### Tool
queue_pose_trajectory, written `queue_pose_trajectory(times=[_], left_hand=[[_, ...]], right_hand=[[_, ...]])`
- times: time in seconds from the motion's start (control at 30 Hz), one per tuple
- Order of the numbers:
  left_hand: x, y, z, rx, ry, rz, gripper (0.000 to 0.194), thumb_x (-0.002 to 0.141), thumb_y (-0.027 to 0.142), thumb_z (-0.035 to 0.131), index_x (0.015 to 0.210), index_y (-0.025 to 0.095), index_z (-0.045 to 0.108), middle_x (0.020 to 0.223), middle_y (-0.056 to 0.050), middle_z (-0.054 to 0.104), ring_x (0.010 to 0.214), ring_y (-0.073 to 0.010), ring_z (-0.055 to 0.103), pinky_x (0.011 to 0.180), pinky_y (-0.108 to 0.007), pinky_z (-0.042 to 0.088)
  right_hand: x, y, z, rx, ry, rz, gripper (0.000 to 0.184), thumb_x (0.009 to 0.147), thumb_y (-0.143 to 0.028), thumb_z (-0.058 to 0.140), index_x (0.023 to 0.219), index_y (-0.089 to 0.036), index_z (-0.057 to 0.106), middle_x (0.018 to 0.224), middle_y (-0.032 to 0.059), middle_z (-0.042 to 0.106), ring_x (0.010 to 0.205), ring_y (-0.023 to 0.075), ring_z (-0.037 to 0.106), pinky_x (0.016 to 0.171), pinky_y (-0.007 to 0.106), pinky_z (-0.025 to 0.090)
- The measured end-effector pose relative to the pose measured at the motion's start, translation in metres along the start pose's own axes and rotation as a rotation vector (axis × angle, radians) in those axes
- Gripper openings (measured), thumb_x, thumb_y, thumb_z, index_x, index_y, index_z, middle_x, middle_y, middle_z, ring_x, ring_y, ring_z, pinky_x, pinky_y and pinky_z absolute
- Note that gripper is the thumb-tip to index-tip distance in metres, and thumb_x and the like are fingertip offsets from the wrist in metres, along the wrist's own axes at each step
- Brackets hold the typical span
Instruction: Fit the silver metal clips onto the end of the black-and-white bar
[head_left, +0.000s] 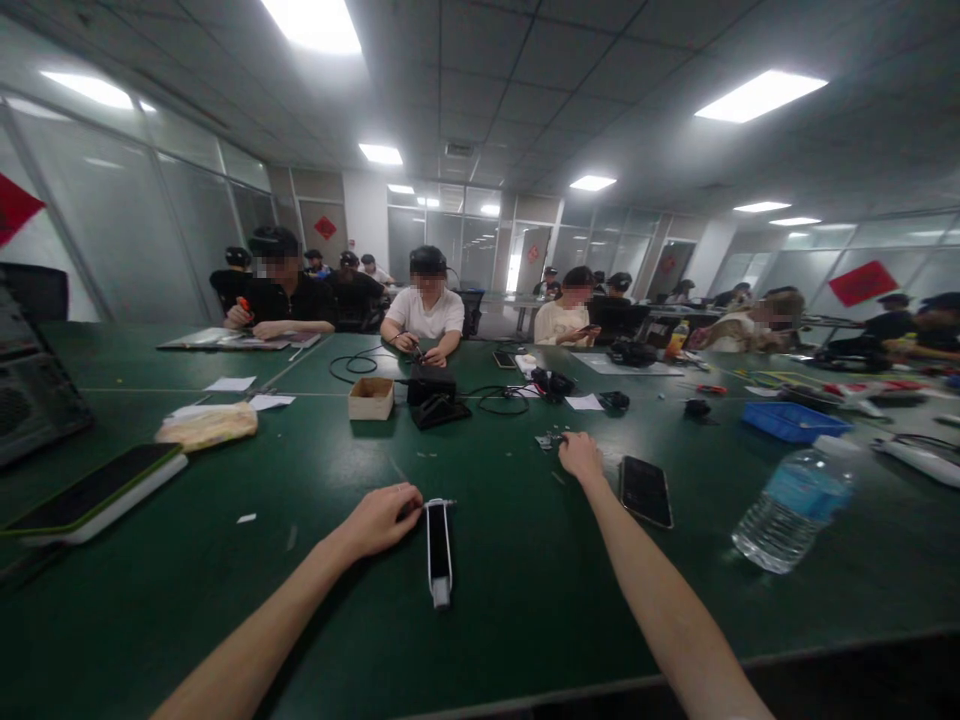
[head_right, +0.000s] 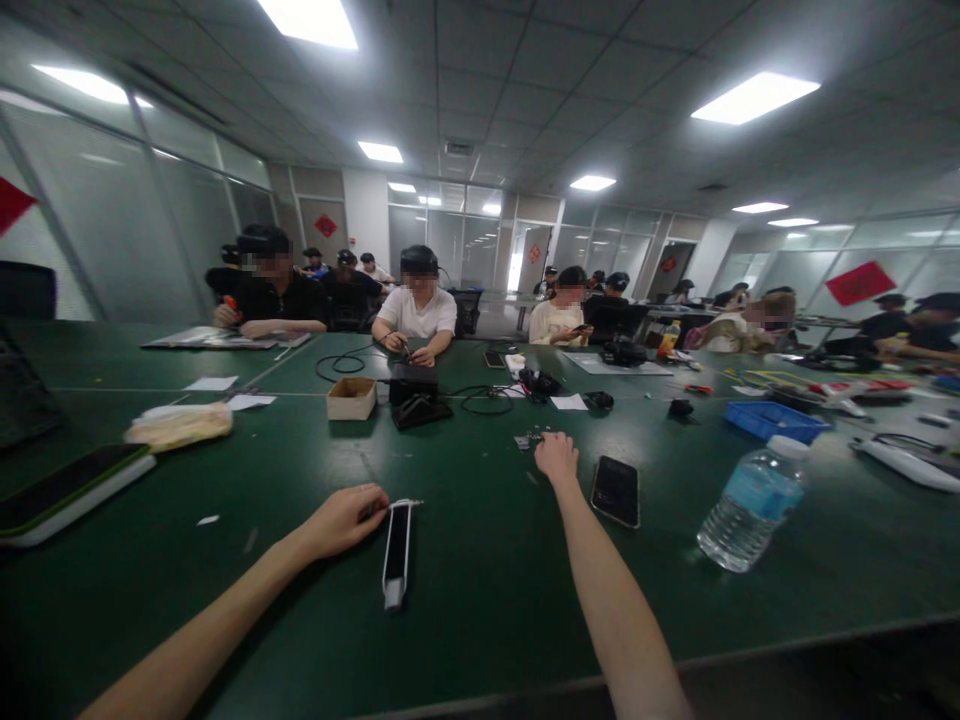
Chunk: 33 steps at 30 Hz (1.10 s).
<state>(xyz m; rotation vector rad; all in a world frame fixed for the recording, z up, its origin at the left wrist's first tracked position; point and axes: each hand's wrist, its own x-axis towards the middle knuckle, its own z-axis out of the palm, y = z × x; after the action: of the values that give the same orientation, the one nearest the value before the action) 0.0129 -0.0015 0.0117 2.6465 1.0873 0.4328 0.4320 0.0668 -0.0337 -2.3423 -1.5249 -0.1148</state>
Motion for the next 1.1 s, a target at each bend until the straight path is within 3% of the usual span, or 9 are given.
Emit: queue_pose_trajectory(times=[0.17, 0.73, 0.97, 1.1], left_hand=[[0.000, 0.000, 0.000, -0.002, -0.003, 0.000, 0.019, 0.087, 0.030, 0.043, 0.093, 0.019, 0.058, 0.088, -0.003, 0.062, 0.076, -0.0151, 0.057, 0.067, -0.024, 0.043], [0.000, -0.004, 0.005, 0.006, 0.017, 0.012, 0.015, 0.088, 0.028, 0.045, 0.092, 0.020, 0.057, 0.085, -0.001, 0.061, 0.073, -0.0140, 0.057, 0.066, -0.024, 0.041], [0.000, -0.007, 0.008, 0.021, 0.022, 0.021, 0.015, 0.088, 0.027, 0.045, 0.093, 0.020, 0.057, 0.086, -0.001, 0.060, 0.075, -0.0142, 0.058, 0.067, -0.024, 0.041], [0.001, -0.007, 0.008, 0.026, 0.028, 0.027, 0.014, 0.088, 0.026, 0.045, 0.092, 0.020, 0.057, 0.085, -0.001, 0.061, 0.074, -0.0143, 0.058, 0.067, -0.024, 0.042]], right_hand=[[0.008, 0.002, 0.001, -0.002, -0.027, -0.025, 0.037, 0.090, -0.027, 0.038, 0.121, -0.028, 0.058, 0.118, 0.0111, 0.052, 0.109, 0.0255, 0.047, 0.088, 0.037, 0.038], [0.025, 0.009, 0.014, 0.001, 0.019, -0.030, 0.028, 0.090, -0.026, 0.043, 0.100, -0.017, 0.067, 0.102, 0.0129, 0.060, 0.096, 0.0224, 0.055, 0.080, 0.030, 0.040], [0.031, 0.023, 0.017, 0.067, 0.131, 0.043, 0.038, 0.095, -0.030, 0.033, 0.107, -0.014, 0.064, 0.104, 0.0152, 0.062, 0.098, 0.0229, 0.054, 0.083, 0.030, 0.038], [0.033, 0.031, 0.020, 0.113, 0.141, 0.066, 0.035, 0.093, -0.029, 0.036, 0.106, -0.016, 0.065, 0.099, 0.0109, 0.066, 0.091, 0.0199, 0.058, 0.078, 0.026, 0.039]])
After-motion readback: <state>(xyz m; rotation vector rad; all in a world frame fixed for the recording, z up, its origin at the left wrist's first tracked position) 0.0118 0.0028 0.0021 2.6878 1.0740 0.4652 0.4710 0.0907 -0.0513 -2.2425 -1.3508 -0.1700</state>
